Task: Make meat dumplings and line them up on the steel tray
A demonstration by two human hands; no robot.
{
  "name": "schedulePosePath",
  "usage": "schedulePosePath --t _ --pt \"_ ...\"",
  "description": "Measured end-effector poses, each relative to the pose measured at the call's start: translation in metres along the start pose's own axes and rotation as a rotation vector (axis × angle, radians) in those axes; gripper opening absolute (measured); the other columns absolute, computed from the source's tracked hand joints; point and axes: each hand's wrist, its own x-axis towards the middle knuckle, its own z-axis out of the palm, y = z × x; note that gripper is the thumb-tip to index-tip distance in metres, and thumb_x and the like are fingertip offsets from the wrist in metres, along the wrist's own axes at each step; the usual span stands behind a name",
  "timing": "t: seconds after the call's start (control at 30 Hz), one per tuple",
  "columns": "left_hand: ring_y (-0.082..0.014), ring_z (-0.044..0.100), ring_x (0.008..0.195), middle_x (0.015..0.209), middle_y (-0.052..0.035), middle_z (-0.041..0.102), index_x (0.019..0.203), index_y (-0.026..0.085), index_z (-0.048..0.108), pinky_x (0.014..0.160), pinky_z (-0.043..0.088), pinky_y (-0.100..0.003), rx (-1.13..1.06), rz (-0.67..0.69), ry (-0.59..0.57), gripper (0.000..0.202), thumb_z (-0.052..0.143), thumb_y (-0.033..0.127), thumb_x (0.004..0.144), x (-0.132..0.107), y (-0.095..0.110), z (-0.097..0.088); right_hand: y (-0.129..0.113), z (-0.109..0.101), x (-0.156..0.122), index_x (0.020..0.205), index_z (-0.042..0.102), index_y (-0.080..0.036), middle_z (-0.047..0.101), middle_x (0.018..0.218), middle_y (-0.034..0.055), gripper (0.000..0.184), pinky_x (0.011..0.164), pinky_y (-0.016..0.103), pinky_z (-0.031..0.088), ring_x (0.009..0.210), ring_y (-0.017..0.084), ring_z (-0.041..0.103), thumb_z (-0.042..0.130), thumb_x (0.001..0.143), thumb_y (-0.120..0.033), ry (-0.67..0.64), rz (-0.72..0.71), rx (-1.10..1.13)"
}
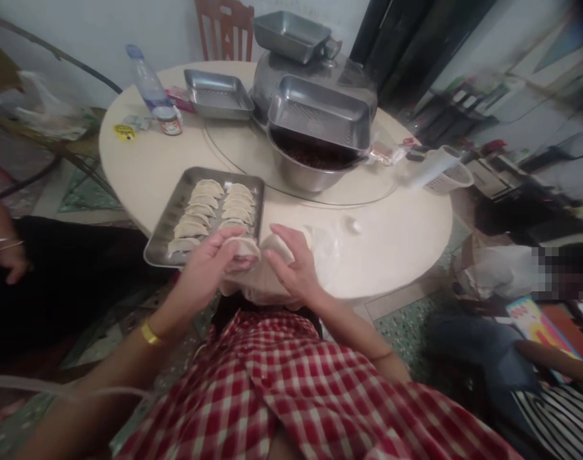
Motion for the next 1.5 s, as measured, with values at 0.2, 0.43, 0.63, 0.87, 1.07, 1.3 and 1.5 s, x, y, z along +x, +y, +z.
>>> schedulePosePath --t 0.2,0.43,0.63,0.87,1.07,1.3,1.5 --pt "-0.0157 0.070 0.074 0.085 -0.0022 0.073 0.101 0.017 0.067 0.078 0.059 -0.028 0.166 -0.105 0.051 0.026 0.069 0.025 0.077 0.024 0.020 -0.042 0.013 0.006 0.039 0.103 0.074 -0.023 0.074 0.109 0.0071 0.024 0.097 0.043 0.047 0.105 0.024 0.061 0.057 0.089 -0.032 -0.128 0.045 -0.132" --pt "-0.0147 0.069 0.066 0.074 -0.0006 0.068 0.095 0.017 0.064 0.068 0.055 -0.027 0.374 -0.203 -0.085 0.020 0.065 0.020 0.076 0.056 0.010 -0.024 0.023 0.020 0.042 0.102 0.075 -0.022 0.074 0.110 0.0072 0.023 0.100 0.045 0.041 0.107 0.025 0.059 0.056 0.089 -0.026 -0.286 0.128 -0.247" --pt "-0.0143 0.064 0.061 0.069 0.0003 0.064 0.099 0.017 0.059 0.057 0.049 -0.024 0.519 -0.162 -0.099 0.024 0.061 0.027 0.077 0.075 -0.002 -0.019 0.029 0.011 0.037 0.102 0.075 -0.022 0.073 0.109 0.0083 0.025 0.098 0.045 0.041 0.105 0.025 0.058 0.054 0.090 -0.028 -0.266 0.134 -0.280" --pt "-0.0200 0.065 0.076 0.084 -0.0032 0.070 0.098 0.020 0.062 0.070 0.050 -0.030 0.828 0.047 -0.166 0.029 0.058 0.040 0.078 0.080 -0.013 -0.031 0.030 0.008 0.034 0.100 0.075 -0.022 0.074 0.107 0.0071 0.025 0.096 0.043 0.043 0.103 0.026 0.058 0.053 0.090 -0.027 -0.243 0.107 -0.286" --pt "-0.0232 0.063 0.082 0.095 -0.0050 0.073 0.098 0.022 0.068 0.079 0.047 -0.033 1.121 0.181 -0.196 0.030 0.054 0.042 0.081 0.077 -0.001 -0.044 0.032 0.007 0.035 0.101 0.075 -0.023 0.073 0.108 0.0066 0.025 0.096 0.044 0.040 0.105 0.026 0.056 0.053 0.091 -0.028 -0.244 0.113 -0.295" --pt "-0.0230 0.065 0.079 0.090 -0.0061 0.074 0.100 0.021 0.071 0.074 0.044 -0.030 1.325 0.234 -0.192 0.035 0.046 0.043 0.087 0.080 0.001 -0.049 0.033 0.024 0.050 0.104 0.074 -0.023 0.071 0.109 0.0076 0.024 0.093 0.042 0.037 0.106 0.027 0.052 0.054 0.093 -0.030 -0.410 0.112 -0.427" --pt "-0.0256 0.066 0.089 0.098 -0.0082 0.075 0.104 0.022 0.071 0.077 0.045 -0.031 1.460 0.306 -0.179 0.035 0.045 0.040 0.089 0.082 0.003 -0.053 0.029 0.042 0.064 0.095 0.076 -0.019 0.070 0.100 0.0121 0.028 0.084 0.042 0.036 0.105 0.030 0.050 0.052 0.093 -0.034 -0.575 0.044 -0.602"
